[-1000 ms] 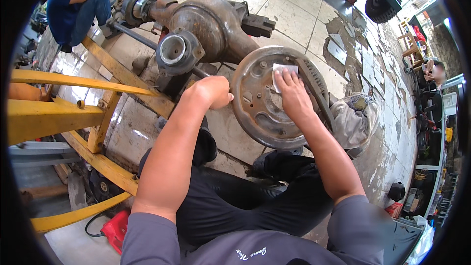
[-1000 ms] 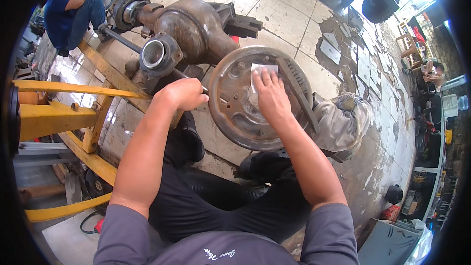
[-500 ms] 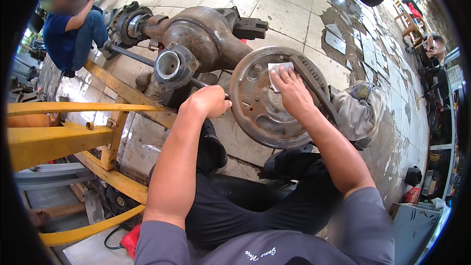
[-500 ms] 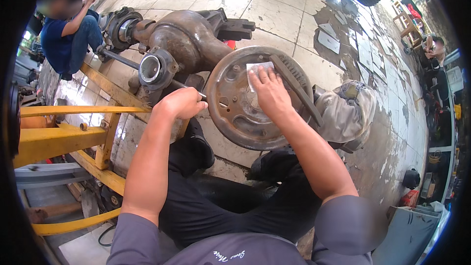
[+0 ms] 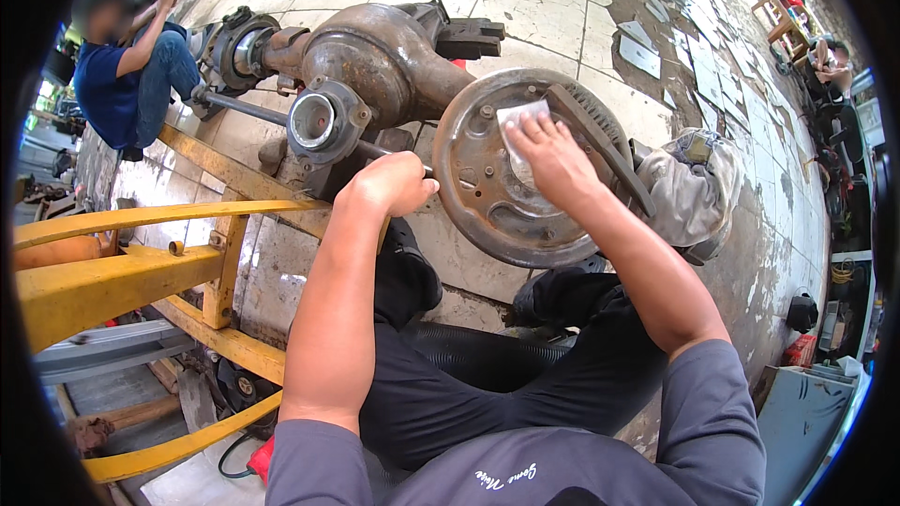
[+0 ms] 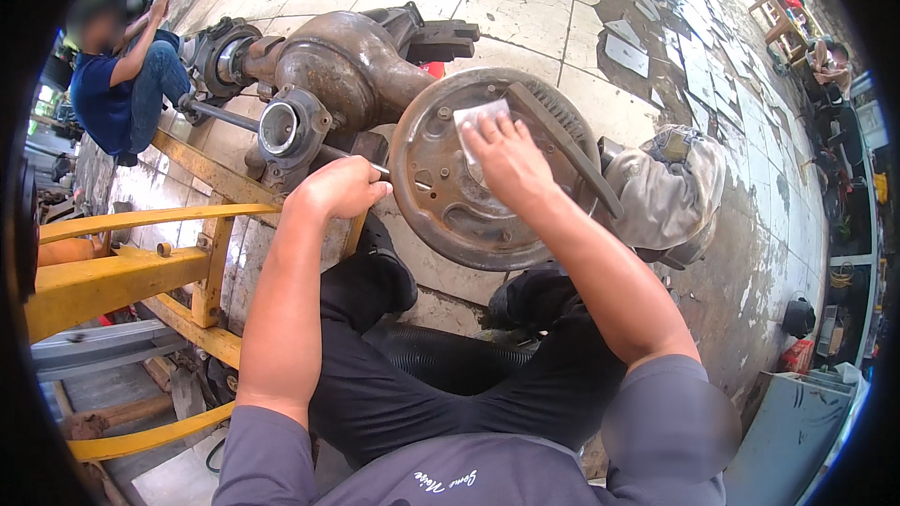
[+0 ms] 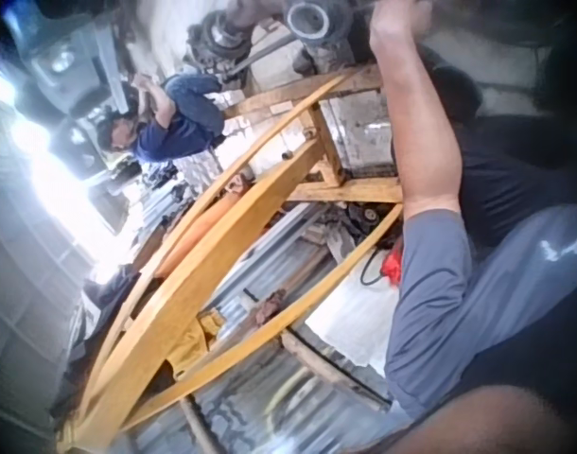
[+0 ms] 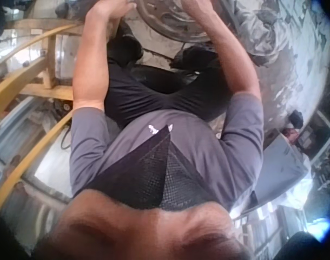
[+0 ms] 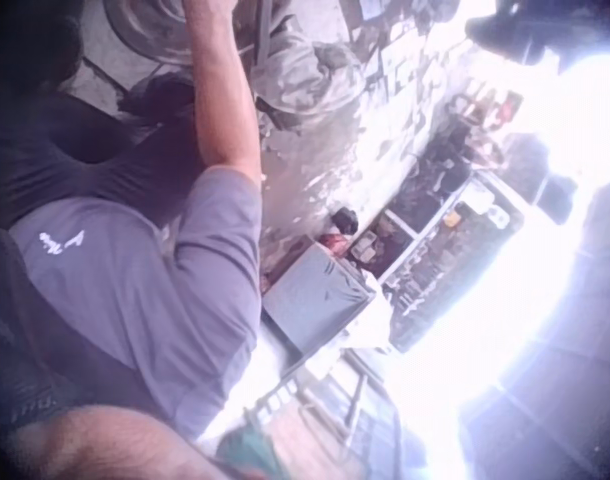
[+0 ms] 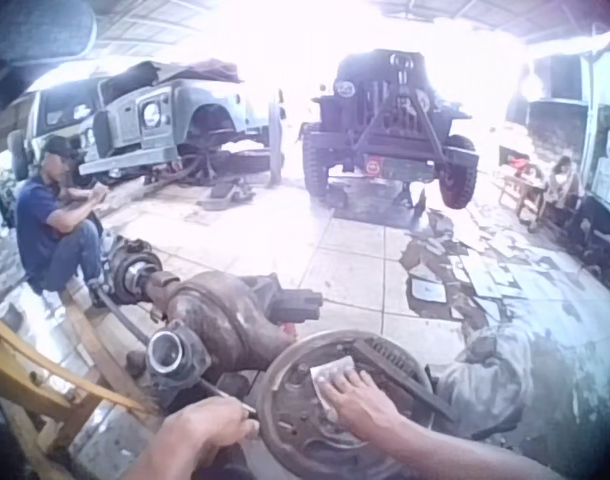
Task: The person scrubs a metal brake drum attached to a vehicle axle assembly using a sanding pad. The person rotates the drum and scrubs different sections of the surface.
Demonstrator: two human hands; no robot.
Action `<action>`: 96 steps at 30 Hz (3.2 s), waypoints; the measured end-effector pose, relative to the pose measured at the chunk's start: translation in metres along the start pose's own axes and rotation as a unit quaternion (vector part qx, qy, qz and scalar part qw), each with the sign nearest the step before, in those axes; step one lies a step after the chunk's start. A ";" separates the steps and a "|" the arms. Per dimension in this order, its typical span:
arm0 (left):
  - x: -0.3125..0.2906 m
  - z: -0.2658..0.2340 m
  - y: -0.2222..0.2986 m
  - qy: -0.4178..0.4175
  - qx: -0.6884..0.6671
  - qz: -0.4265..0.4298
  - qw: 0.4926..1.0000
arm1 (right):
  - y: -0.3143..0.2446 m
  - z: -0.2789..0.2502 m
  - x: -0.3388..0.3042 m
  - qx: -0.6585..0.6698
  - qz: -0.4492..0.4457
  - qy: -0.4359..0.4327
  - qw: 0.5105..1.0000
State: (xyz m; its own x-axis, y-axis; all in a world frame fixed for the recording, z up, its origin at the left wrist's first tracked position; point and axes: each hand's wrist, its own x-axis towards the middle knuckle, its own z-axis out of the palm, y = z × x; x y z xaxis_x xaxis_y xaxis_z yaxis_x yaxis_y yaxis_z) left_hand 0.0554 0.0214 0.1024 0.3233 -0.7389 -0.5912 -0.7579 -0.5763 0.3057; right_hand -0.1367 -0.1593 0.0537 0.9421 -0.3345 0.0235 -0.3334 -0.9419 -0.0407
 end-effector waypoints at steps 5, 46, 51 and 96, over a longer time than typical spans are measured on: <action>0.001 0.001 -0.003 0.007 -0.004 0.005 1.000 | -0.004 0.000 0.001 0.014 -0.066 -0.027 0.997; 0.001 0.000 -0.001 0.009 -0.019 -0.005 1.000 | -0.006 0.001 -0.004 -0.056 -0.009 -0.018 0.998; -0.002 -0.002 0.003 0.007 -0.020 -0.014 1.000 | -0.007 0.018 -0.003 -0.004 -0.011 -0.003 1.000; 0.001 0.000 -0.002 0.012 -0.008 -0.003 1.000 | -0.020 0.008 -0.011 0.093 -0.087 -0.050 0.991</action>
State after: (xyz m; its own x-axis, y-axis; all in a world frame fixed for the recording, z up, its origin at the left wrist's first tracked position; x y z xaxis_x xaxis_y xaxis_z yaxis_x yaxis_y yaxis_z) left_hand 0.0570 0.0217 0.1008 0.3420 -0.7437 -0.5744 -0.7473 -0.5858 0.3135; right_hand -0.1399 -0.1363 0.0465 0.9866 -0.1547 -0.0527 -0.1627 -0.9598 -0.2285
